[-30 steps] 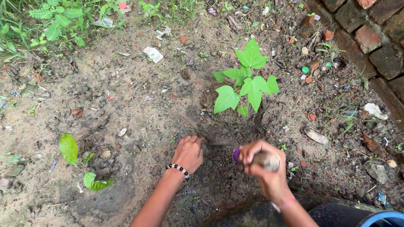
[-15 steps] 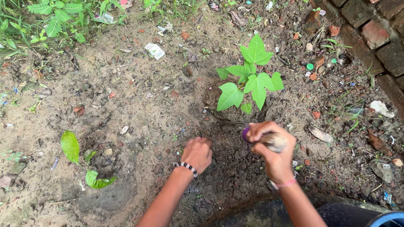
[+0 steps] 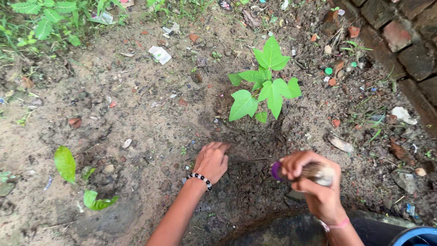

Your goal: The person digs into the soil near a small green plant using a hand trowel.

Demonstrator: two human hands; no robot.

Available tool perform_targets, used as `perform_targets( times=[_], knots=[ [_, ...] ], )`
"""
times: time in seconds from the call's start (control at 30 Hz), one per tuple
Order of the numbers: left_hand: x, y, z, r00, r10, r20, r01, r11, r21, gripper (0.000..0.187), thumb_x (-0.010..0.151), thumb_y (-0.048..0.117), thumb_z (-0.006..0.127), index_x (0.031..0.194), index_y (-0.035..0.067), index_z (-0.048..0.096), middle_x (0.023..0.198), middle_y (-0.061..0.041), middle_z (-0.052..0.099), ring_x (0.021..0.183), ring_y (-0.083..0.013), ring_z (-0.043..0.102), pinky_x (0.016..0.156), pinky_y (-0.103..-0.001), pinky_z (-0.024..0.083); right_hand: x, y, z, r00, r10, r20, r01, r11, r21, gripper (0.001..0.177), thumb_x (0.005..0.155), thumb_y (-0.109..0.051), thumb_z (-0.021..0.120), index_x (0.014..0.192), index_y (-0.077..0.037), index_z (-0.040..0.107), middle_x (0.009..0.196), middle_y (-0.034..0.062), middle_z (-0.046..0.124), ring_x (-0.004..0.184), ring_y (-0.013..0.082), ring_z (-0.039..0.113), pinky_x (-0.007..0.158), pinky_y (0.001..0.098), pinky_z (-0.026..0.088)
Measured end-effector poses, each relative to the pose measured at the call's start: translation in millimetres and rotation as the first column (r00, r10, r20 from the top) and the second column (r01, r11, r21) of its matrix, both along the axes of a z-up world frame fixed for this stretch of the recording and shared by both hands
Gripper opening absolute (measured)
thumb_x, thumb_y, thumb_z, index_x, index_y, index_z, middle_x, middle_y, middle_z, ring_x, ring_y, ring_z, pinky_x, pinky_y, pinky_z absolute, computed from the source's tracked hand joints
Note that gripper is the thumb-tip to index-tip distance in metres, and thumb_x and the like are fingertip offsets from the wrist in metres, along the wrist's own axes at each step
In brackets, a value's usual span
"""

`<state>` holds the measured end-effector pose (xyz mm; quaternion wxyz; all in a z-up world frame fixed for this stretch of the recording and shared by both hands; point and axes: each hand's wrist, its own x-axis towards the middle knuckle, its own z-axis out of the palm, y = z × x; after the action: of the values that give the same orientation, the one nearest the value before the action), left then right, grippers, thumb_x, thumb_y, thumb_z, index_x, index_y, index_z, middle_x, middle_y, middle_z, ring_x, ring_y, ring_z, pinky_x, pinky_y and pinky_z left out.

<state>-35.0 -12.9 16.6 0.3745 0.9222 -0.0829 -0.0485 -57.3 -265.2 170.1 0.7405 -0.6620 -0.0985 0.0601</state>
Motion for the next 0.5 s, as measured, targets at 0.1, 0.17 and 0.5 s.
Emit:
perform_targets(
  times=[0.1, 0.17, 0.5],
  knots=[
    [7.9, -3.0, -4.7, 0.999, 0.009, 0.052, -0.009, 1.0, 0.011, 0.041, 0.085, 0.012, 0.058, 0.123, 0.002, 0.066, 0.128, -0.02, 0.065, 0.123, -0.0363, 0.055, 0.107, -0.052, 0.037, 4.1, -2.7, 2.4, 0.986, 0.022, 0.164, -0.028, 0.999, 0.035, 0.013, 0.068, 0.002, 0.064, 0.08, -0.002, 0.065, 0.079, 0.0116, 0.066, 0.075, 0.021, 0.064, 0.099, 0.0447, 0.055],
    [15.0, -3.0, -8.1, 1.0, 0.005, 0.007, -0.005, 1.0, 0.024, 0.041, 0.085, 0.013, 0.057, 0.124, 0.002, 0.065, 0.129, -0.019, 0.065, 0.125, -0.0348, 0.055, 0.108, -0.049, 0.039, 14.1, 3.1, 1.3, 0.984, 0.01, 0.177, -0.013, 1.0, 0.014, 0.012, 0.07, 0.004, 0.066, 0.079, -0.003, 0.064, 0.076, 0.0086, 0.065, 0.079, 0.0178, 0.061, 0.106, 0.0462, 0.053],
    [15.3, -6.0, -26.1, 0.999, 0.049, -0.022, -0.05, 0.999, -0.011, 0.045, 0.084, 0.013, 0.058, 0.128, 0.002, 0.063, 0.133, -0.017, 0.063, 0.128, -0.034, 0.054, 0.109, -0.048, 0.04, 42.1, 40.2, -53.8, 0.975, 0.098, 0.2, -0.051, 0.972, -0.228, 0.015, 0.066, 0.003, 0.062, 0.076, -0.007, 0.062, 0.081, 0.0046, 0.068, 0.083, 0.0167, 0.068, 0.116, 0.048, 0.051]
  ],
)
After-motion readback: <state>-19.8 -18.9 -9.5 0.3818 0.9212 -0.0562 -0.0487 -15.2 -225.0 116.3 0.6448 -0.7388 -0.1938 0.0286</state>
